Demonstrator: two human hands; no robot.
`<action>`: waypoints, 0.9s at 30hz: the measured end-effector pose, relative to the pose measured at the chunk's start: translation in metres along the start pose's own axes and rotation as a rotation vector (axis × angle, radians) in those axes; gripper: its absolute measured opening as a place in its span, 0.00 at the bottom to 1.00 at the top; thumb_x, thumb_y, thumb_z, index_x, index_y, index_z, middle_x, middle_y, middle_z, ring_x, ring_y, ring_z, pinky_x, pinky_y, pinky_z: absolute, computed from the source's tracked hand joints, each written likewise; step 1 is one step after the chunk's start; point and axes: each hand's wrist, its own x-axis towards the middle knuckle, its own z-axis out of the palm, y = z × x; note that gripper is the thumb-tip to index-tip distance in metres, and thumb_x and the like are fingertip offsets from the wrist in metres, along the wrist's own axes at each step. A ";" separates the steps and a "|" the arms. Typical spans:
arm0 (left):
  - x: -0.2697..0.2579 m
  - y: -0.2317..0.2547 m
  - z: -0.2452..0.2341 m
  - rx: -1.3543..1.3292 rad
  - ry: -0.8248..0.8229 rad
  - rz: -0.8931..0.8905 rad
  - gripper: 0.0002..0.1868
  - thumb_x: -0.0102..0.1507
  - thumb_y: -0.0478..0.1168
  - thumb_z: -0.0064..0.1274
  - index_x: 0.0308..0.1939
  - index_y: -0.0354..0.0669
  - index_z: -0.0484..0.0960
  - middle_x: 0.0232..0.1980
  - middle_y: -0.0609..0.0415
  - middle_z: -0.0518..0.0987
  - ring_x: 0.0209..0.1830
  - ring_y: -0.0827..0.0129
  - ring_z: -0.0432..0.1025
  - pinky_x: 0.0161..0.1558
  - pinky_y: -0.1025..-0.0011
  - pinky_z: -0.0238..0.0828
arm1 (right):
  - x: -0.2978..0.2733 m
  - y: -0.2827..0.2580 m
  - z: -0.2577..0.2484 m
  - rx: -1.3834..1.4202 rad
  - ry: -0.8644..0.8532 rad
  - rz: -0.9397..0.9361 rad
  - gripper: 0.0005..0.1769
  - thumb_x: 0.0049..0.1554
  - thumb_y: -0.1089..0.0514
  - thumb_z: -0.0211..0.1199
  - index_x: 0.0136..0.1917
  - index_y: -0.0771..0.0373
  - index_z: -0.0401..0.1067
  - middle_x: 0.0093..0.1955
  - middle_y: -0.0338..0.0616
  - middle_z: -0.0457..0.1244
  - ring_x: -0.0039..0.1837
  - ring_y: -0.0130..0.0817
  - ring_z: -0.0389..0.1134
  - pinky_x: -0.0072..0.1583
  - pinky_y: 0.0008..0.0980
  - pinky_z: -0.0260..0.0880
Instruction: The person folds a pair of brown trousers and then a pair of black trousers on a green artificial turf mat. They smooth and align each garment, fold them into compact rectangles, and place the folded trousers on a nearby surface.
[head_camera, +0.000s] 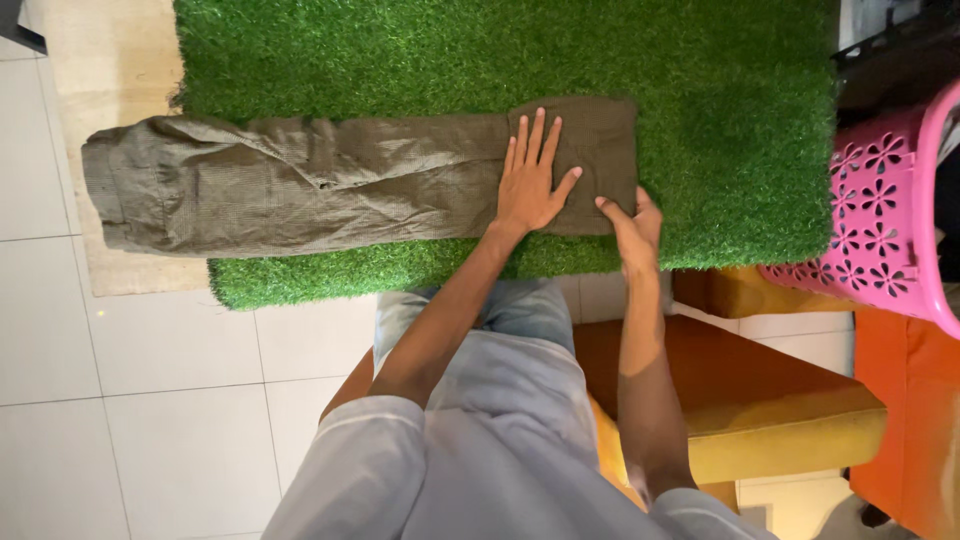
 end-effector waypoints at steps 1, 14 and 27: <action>0.003 -0.002 0.001 -0.022 -0.010 -0.017 0.44 0.71 0.66 0.39 0.84 0.51 0.45 0.87 0.49 0.38 0.87 0.50 0.32 0.83 0.50 0.32 | -0.003 -0.005 0.000 0.114 -0.046 0.003 0.28 0.56 0.66 0.66 0.70 0.72 0.69 0.63 0.48 0.69 0.62 0.34 0.70 0.64 0.32 0.70; 0.037 -0.089 0.020 -1.201 -0.046 -0.186 0.39 0.74 0.62 0.32 0.79 0.35 0.59 0.81 0.38 0.59 0.79 0.53 0.55 0.77 0.59 0.50 | -0.057 -0.053 0.119 -0.585 -0.242 -0.579 0.45 0.52 0.63 0.64 0.80 0.68 0.54 0.79 0.57 0.57 0.82 0.44 0.53 0.82 0.63 0.18; 0.009 -0.181 -0.048 -1.003 0.234 -0.890 0.39 0.75 0.61 0.42 0.48 0.18 0.81 0.38 0.37 0.80 0.39 0.60 0.73 0.45 0.55 0.69 | -0.079 -0.048 0.196 -0.769 -0.330 -0.650 0.50 0.51 0.60 0.71 0.81 0.65 0.51 0.70 0.49 0.63 0.85 0.47 0.46 0.78 0.70 0.15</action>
